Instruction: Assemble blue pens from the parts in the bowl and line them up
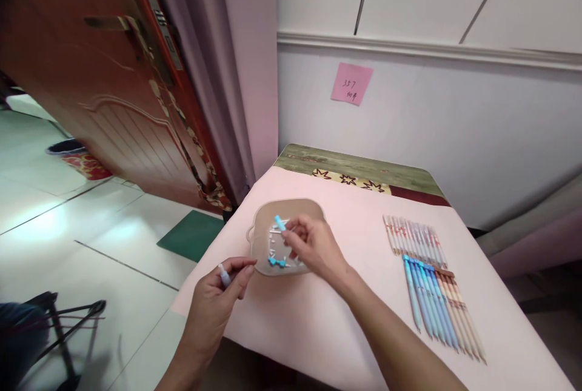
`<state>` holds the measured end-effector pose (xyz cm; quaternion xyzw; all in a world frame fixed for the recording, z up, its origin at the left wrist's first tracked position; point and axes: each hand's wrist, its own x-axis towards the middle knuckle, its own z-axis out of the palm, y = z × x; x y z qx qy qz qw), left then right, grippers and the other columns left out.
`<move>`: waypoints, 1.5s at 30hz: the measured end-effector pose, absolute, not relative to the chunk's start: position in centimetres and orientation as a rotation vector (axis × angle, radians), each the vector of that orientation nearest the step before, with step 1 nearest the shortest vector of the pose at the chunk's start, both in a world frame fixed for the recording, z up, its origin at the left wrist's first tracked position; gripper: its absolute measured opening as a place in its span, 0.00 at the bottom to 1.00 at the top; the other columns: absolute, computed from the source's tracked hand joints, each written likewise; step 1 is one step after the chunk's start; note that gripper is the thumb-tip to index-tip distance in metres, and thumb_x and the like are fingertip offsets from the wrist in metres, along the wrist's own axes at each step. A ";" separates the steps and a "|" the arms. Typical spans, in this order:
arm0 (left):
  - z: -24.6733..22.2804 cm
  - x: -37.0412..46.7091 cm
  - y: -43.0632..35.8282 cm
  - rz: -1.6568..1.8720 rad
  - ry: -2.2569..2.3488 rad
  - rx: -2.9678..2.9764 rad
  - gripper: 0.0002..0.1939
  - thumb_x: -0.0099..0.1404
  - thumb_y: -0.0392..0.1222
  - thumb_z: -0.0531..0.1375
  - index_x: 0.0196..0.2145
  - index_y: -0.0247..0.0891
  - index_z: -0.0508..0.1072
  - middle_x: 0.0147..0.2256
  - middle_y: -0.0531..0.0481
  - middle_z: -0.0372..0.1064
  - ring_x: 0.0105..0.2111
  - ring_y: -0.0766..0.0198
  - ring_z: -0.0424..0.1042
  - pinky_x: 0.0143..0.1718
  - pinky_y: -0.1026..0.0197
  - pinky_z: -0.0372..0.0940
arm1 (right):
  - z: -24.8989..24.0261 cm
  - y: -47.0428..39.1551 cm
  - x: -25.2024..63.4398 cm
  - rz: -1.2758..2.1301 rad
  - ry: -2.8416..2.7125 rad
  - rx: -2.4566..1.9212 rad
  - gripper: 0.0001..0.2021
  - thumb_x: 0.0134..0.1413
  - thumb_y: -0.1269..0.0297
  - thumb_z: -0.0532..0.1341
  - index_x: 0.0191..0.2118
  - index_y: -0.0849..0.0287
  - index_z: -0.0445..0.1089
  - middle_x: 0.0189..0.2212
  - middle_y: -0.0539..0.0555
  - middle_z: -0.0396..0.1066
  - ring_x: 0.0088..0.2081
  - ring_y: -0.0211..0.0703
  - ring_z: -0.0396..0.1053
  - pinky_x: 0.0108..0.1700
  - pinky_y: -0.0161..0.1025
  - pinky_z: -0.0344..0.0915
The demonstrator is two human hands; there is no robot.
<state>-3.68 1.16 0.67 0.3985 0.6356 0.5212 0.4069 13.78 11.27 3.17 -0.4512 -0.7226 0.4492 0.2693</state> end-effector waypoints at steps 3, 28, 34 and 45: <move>1.2 -3.0 0.9 1.308 1.480 0.983 0.18 0.55 0.51 0.65 0.40 0.38 0.76 0.25 0.55 0.63 0.21 0.70 0.57 0.22 0.67 0.56 | 2.7 7.0 13.6 1.623 -1.579 -0.976 0.13 0.54 0.55 0.62 0.38 0.61 0.68 0.26 0.49 0.71 0.24 0.35 0.68 0.27 0.32 0.66; 0.3 -4.5 1.6 1.385 1.486 0.867 0.17 0.53 0.49 0.66 0.36 0.37 0.70 0.22 0.58 0.62 0.19 0.72 0.55 0.20 0.68 0.51 | 0.0 15.9 12.4 0.434 -2.604 -1.605 0.08 0.50 0.68 0.62 0.35 0.55 0.78 0.34 0.54 0.78 0.38 0.45 0.74 0.38 0.34 0.63; 0.3 -5.1 1.8 1.434 1.495 0.822 0.23 0.54 0.48 0.66 0.45 0.39 0.65 0.22 0.59 0.63 0.18 0.73 0.56 0.20 0.68 0.52 | -1.1 16.6 10.0 0.439 -2.701 -1.612 0.12 0.44 0.69 0.64 0.38 0.57 0.77 0.38 0.59 0.78 0.41 0.49 0.74 0.38 0.35 0.64; 0.5 -5.3 1.8 1.444 1.489 0.822 0.21 0.57 0.48 0.64 0.46 0.40 0.64 0.22 0.59 0.61 0.18 0.73 0.54 0.21 0.68 0.50 | -0.4 17.4 10.5 0.439 -2.738 -1.619 0.10 0.52 0.68 0.60 0.38 0.53 0.78 0.34 0.54 0.78 0.38 0.44 0.75 0.38 0.33 0.65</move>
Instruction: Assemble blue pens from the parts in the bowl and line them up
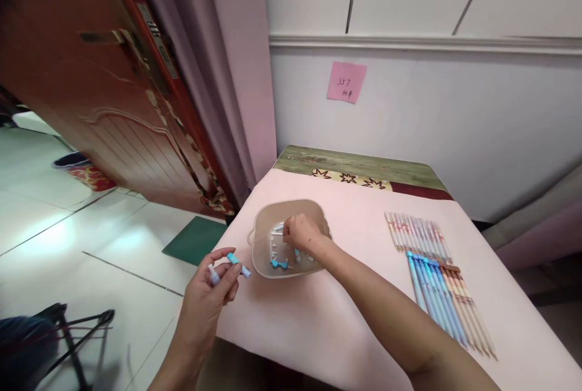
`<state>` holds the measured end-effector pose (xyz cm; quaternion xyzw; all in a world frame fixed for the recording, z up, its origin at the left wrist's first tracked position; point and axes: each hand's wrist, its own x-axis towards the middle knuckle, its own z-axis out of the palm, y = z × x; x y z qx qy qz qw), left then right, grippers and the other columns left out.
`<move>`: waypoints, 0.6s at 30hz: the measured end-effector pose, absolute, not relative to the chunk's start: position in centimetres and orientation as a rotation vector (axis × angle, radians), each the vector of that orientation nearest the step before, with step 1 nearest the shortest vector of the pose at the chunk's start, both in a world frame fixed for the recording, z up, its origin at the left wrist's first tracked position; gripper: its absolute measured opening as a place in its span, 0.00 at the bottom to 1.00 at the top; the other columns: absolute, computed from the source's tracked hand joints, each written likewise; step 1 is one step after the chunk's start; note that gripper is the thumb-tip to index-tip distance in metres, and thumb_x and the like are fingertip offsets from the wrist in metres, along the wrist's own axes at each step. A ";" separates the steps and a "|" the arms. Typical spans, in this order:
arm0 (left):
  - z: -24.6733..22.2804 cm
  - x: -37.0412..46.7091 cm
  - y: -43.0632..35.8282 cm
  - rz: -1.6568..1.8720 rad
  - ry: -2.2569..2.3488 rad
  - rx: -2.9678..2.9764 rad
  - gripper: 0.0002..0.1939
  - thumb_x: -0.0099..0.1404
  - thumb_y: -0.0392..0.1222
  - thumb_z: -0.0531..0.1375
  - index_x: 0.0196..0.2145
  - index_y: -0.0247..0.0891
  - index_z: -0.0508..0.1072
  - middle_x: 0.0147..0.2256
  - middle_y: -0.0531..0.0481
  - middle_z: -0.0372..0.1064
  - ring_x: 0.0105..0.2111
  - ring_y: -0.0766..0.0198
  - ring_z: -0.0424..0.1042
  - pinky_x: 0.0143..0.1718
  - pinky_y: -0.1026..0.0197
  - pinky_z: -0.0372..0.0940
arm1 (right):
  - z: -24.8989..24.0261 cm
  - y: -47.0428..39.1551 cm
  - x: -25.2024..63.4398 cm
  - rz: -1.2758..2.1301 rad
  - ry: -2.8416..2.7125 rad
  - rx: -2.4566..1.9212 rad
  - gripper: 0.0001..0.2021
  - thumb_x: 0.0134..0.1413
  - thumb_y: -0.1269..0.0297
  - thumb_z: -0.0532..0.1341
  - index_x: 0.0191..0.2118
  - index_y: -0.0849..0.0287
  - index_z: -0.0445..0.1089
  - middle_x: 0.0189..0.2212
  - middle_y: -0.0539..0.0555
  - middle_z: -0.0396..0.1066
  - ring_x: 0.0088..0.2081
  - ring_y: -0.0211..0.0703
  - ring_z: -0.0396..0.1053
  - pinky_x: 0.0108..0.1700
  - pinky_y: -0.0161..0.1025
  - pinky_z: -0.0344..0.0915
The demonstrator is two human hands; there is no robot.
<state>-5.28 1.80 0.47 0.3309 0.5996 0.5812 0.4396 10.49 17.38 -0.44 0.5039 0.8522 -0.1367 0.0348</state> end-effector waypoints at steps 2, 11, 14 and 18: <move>0.6 -5.3 1.8 1.442 1.496 0.826 0.22 0.57 0.48 0.64 0.47 0.40 0.64 0.22 0.60 0.61 0.18 0.73 0.54 0.21 0.68 0.50 | -0.2 17.6 11.3 -0.365 2.604 1.564 0.10 0.51 0.70 0.60 0.37 0.55 0.78 0.34 0.56 0.78 0.39 0.47 0.75 0.39 0.35 0.66; 0.7 -4.5 2.2 1.405 1.501 0.846 0.23 0.56 0.49 0.64 0.47 0.40 0.65 0.20 0.61 0.57 0.18 0.71 0.55 0.21 0.67 0.52 | 0.2 16.8 13.4 -0.222 2.506 1.530 0.10 0.46 0.75 0.62 0.37 0.63 0.77 0.35 0.64 0.77 0.40 0.54 0.75 0.40 0.40 0.69; 0.7 -4.2 2.2 1.394 1.509 0.859 0.23 0.56 0.49 0.64 0.47 0.41 0.65 0.20 0.62 0.57 0.18 0.71 0.56 0.21 0.67 0.52 | -0.2 16.2 13.0 -0.252 2.495 1.493 0.10 0.44 0.74 0.64 0.37 0.64 0.77 0.34 0.65 0.77 0.39 0.54 0.75 0.39 0.39 0.69; 0.7 -4.5 2.2 1.389 1.533 0.866 0.22 0.57 0.49 0.64 0.47 0.42 0.66 0.21 0.61 0.59 0.18 0.72 0.55 0.22 0.68 0.53 | -0.2 15.7 12.7 -0.282 2.522 1.481 0.11 0.48 0.73 0.61 0.38 0.64 0.77 0.35 0.66 0.77 0.40 0.55 0.75 0.39 0.40 0.68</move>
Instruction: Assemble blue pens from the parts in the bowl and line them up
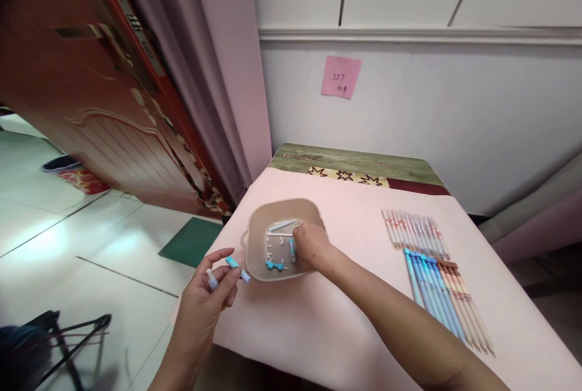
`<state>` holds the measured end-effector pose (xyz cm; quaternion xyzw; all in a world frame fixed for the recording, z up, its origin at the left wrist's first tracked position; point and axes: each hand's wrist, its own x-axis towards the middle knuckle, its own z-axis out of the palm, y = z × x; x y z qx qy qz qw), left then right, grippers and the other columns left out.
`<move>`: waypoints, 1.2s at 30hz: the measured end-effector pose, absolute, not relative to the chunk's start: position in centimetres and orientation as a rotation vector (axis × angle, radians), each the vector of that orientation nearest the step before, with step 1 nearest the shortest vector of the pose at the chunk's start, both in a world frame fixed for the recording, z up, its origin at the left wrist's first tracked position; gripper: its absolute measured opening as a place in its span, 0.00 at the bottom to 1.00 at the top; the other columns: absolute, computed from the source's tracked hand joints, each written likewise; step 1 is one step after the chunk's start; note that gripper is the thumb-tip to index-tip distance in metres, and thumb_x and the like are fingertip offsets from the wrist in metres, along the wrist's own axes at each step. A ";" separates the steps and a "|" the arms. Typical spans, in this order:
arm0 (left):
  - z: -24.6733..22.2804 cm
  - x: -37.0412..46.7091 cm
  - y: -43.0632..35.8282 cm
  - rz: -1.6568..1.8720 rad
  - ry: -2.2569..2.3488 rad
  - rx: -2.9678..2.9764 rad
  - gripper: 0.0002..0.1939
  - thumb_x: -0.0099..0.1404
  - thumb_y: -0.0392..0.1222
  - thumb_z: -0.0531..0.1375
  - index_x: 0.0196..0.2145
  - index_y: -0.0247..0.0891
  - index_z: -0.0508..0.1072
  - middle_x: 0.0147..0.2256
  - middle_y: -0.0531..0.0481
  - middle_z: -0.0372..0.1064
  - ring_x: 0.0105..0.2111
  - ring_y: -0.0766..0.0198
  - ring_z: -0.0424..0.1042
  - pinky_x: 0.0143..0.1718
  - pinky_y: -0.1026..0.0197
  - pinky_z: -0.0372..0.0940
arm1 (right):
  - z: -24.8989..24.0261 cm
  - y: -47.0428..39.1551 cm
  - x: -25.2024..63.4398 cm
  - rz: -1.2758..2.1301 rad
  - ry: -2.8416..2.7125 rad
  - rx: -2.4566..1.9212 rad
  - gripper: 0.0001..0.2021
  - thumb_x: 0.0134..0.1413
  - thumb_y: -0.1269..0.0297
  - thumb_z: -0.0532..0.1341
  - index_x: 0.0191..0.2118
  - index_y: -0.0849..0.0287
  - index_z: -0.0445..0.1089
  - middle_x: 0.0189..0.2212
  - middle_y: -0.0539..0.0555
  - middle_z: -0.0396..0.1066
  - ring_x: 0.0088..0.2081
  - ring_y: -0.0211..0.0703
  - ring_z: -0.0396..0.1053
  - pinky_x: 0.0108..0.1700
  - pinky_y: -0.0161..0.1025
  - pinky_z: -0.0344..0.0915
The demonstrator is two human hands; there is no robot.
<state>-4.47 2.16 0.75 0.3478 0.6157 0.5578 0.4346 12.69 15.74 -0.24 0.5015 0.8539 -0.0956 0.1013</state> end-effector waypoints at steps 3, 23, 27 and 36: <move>0.8 -4.5 2.3 1.394 1.532 0.879 0.21 0.57 0.48 0.64 0.48 0.42 0.66 0.21 0.61 0.58 0.19 0.72 0.55 0.22 0.68 0.52 | -0.1 15.4 12.4 -0.353 2.574 1.412 0.10 0.48 0.71 0.61 0.37 0.57 0.78 0.35 0.59 0.78 0.39 0.50 0.75 0.38 0.36 0.67; 0.3 -4.2 3.2 1.374 1.530 0.867 0.22 0.56 0.48 0.64 0.46 0.41 0.66 0.20 0.61 0.58 0.18 0.71 0.55 0.20 0.68 0.53 | 0.7 19.9 15.4 -0.169 2.572 1.745 0.16 0.56 0.75 0.51 0.42 0.64 0.75 0.40 0.65 0.75 0.42 0.50 0.72 0.42 0.38 0.64; 0.1 -3.9 3.4 1.368 1.491 0.866 0.22 0.56 0.48 0.64 0.47 0.40 0.66 0.22 0.60 0.59 0.18 0.72 0.54 0.20 0.68 0.52 | 0.4 20.8 14.7 -0.199 2.602 1.690 0.14 0.55 0.74 0.53 0.39 0.63 0.75 0.37 0.62 0.76 0.40 0.47 0.73 0.41 0.35 0.63; 0.2 -4.3 3.1 1.366 1.545 0.857 0.22 0.56 0.49 0.64 0.46 0.40 0.66 0.20 0.61 0.58 0.18 0.72 0.55 0.21 0.69 0.53 | -2.3 21.0 10.4 -0.248 2.697 1.408 0.13 0.53 0.73 0.56 0.42 0.58 0.75 0.43 0.59 0.75 0.44 0.47 0.73 0.43 0.37 0.65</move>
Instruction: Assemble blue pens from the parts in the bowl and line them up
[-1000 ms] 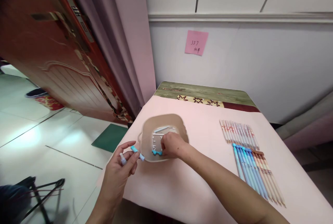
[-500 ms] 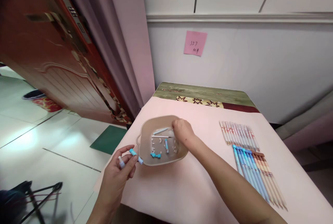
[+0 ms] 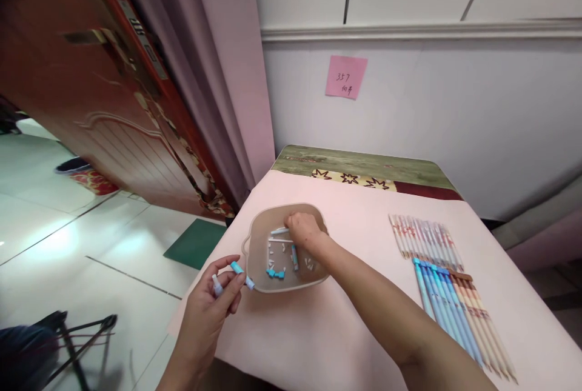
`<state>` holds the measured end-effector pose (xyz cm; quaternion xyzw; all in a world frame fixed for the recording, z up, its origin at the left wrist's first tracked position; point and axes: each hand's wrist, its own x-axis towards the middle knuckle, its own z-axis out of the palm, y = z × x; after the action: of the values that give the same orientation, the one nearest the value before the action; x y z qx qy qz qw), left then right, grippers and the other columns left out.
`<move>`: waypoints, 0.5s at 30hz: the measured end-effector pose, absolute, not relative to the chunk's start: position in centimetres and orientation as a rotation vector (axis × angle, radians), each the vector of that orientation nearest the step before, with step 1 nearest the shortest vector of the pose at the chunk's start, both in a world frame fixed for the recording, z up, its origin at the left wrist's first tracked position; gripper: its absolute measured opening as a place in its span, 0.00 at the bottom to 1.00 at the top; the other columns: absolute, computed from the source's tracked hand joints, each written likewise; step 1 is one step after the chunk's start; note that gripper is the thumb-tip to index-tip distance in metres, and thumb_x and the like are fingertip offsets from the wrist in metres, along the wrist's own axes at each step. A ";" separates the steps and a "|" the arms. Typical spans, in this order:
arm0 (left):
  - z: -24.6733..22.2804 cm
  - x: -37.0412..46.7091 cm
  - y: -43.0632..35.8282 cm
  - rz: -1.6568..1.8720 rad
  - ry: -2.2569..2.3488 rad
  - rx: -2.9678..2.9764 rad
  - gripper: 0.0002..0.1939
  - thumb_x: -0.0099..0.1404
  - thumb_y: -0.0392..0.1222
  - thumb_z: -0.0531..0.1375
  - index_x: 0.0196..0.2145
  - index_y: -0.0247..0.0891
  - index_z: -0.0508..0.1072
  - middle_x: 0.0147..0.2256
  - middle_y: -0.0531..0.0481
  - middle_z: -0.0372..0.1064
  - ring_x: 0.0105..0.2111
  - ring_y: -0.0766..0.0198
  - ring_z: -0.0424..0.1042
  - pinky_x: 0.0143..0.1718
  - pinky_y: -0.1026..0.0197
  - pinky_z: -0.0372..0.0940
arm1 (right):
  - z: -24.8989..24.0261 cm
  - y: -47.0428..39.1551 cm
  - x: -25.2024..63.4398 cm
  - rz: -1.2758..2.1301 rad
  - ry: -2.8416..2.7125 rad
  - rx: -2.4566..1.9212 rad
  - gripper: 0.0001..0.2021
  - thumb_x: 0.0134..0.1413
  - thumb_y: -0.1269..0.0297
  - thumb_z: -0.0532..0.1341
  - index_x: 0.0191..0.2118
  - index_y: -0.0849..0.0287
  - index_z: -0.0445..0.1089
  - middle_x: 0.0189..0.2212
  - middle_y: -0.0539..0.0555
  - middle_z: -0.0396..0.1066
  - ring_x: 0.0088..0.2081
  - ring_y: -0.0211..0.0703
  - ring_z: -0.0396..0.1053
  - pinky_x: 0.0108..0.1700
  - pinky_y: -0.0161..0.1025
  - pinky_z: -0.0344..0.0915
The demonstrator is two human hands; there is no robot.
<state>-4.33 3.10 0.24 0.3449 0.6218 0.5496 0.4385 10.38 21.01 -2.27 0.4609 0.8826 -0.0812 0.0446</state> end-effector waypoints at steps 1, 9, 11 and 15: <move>0.2 -4.4 3.1 1.366 1.546 0.860 0.22 0.56 0.49 0.64 0.46 0.40 0.66 0.20 0.61 0.58 0.18 0.72 0.55 0.21 0.69 0.53 | -2.4 21.1 10.4 -0.234 2.688 1.408 0.13 0.53 0.74 0.56 0.41 0.59 0.75 0.42 0.60 0.76 0.44 0.48 0.73 0.43 0.37 0.66; -0.2 -4.4 3.1 1.350 1.517 0.865 0.22 0.58 0.49 0.63 0.47 0.41 0.65 0.21 0.61 0.57 0.19 0.72 0.53 0.21 0.69 0.52 | -2.0 21.3 11.9 -0.106 2.625 1.535 0.12 0.50 0.74 0.57 0.39 0.64 0.75 0.41 0.65 0.76 0.45 0.53 0.73 0.44 0.39 0.66; -0.2 -4.5 3.0 1.346 1.517 0.874 0.22 0.58 0.49 0.63 0.47 0.41 0.65 0.21 0.61 0.57 0.19 0.72 0.53 0.21 0.69 0.52 | -1.6 21.0 11.8 -0.116 2.630 1.522 0.12 0.51 0.74 0.56 0.40 0.63 0.75 0.40 0.64 0.76 0.44 0.52 0.73 0.44 0.39 0.65; -0.2 -4.8 2.9 1.344 1.537 0.875 0.21 0.58 0.50 0.63 0.47 0.41 0.65 0.22 0.60 0.59 0.19 0.72 0.54 0.21 0.68 0.53 | -1.0 19.9 10.8 -0.190 2.686 1.428 0.13 0.54 0.71 0.56 0.41 0.58 0.75 0.40 0.60 0.77 0.44 0.49 0.73 0.43 0.37 0.65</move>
<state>-4.81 2.85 -0.21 0.3529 0.6198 0.5423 0.4440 10.81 19.85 -1.03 0.4679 0.8803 -0.0622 0.0467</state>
